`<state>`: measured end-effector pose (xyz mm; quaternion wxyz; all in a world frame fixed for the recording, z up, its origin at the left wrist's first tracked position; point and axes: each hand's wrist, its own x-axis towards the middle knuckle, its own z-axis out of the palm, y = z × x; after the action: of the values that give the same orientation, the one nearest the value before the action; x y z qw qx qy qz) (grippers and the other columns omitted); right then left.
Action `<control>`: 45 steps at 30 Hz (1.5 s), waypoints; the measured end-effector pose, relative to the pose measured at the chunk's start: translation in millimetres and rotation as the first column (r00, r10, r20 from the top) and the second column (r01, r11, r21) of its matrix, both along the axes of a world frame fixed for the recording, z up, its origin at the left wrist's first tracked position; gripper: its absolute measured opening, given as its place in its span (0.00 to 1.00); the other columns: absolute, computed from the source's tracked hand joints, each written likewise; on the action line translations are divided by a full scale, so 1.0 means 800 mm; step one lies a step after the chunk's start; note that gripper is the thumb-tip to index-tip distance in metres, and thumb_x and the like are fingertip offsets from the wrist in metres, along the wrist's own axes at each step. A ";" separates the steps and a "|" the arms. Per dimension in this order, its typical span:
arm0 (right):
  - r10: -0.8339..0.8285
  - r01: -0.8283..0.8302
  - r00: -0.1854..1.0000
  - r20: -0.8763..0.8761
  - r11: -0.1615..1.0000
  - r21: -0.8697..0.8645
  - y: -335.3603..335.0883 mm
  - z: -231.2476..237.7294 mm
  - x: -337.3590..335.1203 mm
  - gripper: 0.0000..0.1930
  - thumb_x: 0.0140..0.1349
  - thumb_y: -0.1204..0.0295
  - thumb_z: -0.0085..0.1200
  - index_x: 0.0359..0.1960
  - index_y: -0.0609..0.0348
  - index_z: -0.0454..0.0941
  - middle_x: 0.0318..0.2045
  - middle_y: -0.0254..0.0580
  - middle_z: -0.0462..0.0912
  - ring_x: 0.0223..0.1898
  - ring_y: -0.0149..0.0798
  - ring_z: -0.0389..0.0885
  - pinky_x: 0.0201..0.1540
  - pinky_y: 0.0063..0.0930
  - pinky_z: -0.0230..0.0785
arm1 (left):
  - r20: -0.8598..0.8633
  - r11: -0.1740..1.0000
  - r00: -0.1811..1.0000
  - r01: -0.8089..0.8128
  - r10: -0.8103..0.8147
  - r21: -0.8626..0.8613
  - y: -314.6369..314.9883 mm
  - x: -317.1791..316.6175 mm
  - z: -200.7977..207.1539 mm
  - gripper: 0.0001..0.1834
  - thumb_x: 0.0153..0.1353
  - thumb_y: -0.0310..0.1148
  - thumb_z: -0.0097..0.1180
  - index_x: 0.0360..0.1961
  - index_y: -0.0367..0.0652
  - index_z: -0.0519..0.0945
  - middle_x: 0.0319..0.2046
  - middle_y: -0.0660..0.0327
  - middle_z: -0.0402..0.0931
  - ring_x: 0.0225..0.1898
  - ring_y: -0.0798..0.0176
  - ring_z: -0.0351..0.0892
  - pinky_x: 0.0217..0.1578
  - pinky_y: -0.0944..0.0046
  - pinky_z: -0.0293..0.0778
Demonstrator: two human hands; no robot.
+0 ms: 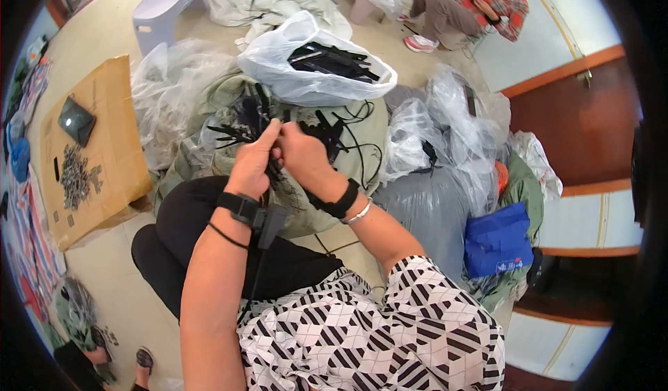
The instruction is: Sort and organize black shoe strap components into bundles.
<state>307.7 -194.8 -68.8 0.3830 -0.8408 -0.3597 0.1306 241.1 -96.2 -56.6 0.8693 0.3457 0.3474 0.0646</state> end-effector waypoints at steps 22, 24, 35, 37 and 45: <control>0.248 -0.098 0.715 -0.653 0.961 0.258 -0.061 0.033 0.045 0.20 0.54 0.72 0.53 0.50 0.62 0.70 0.29 0.51 0.79 0.25 0.45 0.78 0.30 0.28 0.70 | -0.040 0.997 0.999 0.010 -0.013 -0.081 0.018 0.006 -0.021 0.10 0.56 0.40 0.57 0.31 0.45 0.77 0.24 0.65 0.75 0.22 0.70 0.68 0.22 0.69 0.64; -0.031 0.092 0.815 -0.578 0.993 0.077 -0.076 0.001 0.088 0.16 0.53 0.71 0.54 0.44 0.65 0.73 0.30 0.52 0.79 0.29 0.50 0.78 0.33 0.35 0.70 | -0.088 1.000 0.996 -0.012 0.011 -0.011 0.023 0.008 -0.008 0.09 0.57 0.39 0.56 0.31 0.47 0.74 0.31 0.63 0.77 0.24 0.70 0.70 0.22 0.68 0.67; -0.218 0.272 0.961 0.169 0.855 -0.441 -0.132 -0.147 0.120 0.14 0.51 0.66 0.56 0.32 0.64 0.73 0.26 0.54 0.78 0.34 0.57 0.76 0.36 0.46 0.68 | 0.032 0.994 0.997 -0.074 0.077 -0.083 0.013 0.011 -0.010 0.10 0.58 0.33 0.54 0.37 0.39 0.73 0.37 0.55 0.78 0.29 0.66 0.75 0.31 0.66 0.76; -0.206 0.241 0.970 0.127 0.875 -0.419 -0.144 -0.147 0.125 0.12 0.52 0.67 0.55 0.33 0.63 0.72 0.24 0.50 0.78 0.29 0.51 0.76 0.32 0.40 0.68 | 0.037 0.991 0.995 -0.089 0.093 -0.101 0.013 0.013 -0.008 0.10 0.58 0.33 0.54 0.37 0.39 0.73 0.38 0.55 0.78 0.27 0.68 0.74 0.30 0.66 0.75; -0.122 0.242 0.613 -0.781 0.969 0.039 -0.175 -0.103 0.104 0.07 0.59 0.71 0.47 0.35 0.60 0.72 0.20 0.37 0.78 0.18 0.24 0.71 0.20 0.18 0.61 | 0.025 0.993 0.994 -0.110 0.111 -0.049 0.017 0.007 -0.008 0.07 0.60 0.34 0.51 0.36 0.42 0.74 0.36 0.59 0.78 0.21 0.73 0.67 0.23 0.68 0.69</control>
<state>391.0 -334.5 -151.5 0.5692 -0.7065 -0.0818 0.4124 246.7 -82.5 -63.2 0.8772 0.3042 0.3552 0.1090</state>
